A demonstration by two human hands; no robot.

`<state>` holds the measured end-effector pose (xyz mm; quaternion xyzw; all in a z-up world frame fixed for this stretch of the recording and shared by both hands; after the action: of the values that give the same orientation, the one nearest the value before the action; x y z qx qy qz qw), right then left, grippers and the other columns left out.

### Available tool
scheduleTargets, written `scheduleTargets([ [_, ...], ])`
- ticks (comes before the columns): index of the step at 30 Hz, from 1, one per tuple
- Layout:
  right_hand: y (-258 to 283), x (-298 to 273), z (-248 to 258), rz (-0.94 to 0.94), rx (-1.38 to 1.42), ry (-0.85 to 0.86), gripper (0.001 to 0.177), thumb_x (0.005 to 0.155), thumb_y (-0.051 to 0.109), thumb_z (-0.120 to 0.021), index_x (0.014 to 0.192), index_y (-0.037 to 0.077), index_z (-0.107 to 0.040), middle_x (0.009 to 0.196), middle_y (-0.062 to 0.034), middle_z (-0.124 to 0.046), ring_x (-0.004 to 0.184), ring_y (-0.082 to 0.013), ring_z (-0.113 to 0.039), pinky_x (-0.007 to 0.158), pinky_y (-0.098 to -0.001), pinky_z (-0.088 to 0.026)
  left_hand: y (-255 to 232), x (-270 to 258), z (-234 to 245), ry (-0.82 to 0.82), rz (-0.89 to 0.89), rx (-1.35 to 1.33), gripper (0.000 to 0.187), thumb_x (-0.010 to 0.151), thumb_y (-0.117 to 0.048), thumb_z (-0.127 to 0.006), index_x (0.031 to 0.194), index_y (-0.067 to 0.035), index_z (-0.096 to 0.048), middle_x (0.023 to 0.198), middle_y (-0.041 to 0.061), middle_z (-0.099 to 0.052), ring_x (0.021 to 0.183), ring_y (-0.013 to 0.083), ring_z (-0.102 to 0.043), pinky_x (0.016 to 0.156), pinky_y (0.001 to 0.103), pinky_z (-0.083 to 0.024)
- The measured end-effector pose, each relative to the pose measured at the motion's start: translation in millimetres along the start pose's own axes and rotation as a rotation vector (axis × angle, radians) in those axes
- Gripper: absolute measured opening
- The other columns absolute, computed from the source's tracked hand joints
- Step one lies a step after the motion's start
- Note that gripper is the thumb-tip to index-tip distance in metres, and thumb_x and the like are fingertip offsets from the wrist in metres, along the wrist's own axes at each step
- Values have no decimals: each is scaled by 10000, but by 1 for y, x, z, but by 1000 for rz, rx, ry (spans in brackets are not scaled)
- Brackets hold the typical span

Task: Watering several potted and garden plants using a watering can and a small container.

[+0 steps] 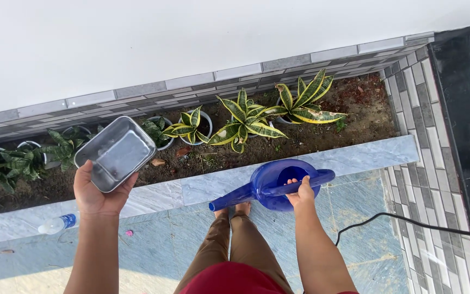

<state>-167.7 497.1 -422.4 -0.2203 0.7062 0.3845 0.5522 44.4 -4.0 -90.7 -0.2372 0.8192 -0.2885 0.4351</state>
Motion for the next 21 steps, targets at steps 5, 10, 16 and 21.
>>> scheduleTargets([
  [5,2,31,14,-1,-35,-34,376,1024,415,-625,1218,108,-526,987,-78,-592,899,-269,-604,862,-529,-554,7,-8,-22,-24,4,-4,548,994,-419,-480,1459,-134,-524,1383,126,-649,1183,366,-681,806,535,-620],
  [10,22,-19,-6,52,-238,-129,528,986,347,-719,1389,106,-479,1114,-105,-568,1016,-318,-595,850,-537,-546,4,-19,-25,-144,5,-7,553,971,-408,-496,1417,-87,-546,1324,165,-675,1154,364,-717,780,512,-649],
  [16,33,-101,-55,735,-894,-535,895,882,390,-827,1485,45,-263,1434,-222,-365,1225,-424,-466,893,-480,-483,-6,-22,-4,-62,18,-97,551,937,-426,-534,1396,-121,-557,1299,136,-670,1116,359,-699,748,531,-632],
  [21,-54,-155,-172,642,-716,627,484,1044,366,-682,1389,82,-496,1231,-83,-598,1027,-214,-556,833,-420,-487,3,-14,29,-55,82,-180,530,919,-426,-558,1348,-115,-553,1235,148,-679,1018,366,-724,734,544,-649],
])
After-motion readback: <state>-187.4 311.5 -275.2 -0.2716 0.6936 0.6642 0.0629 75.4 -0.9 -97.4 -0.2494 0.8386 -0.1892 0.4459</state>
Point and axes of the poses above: each hand's wrist, its own x-axis towards the middle knuckle, its own z-axis out of the back of the hand, y = z × x, the point moved 2 cm from there along x, towards the middle knuckle
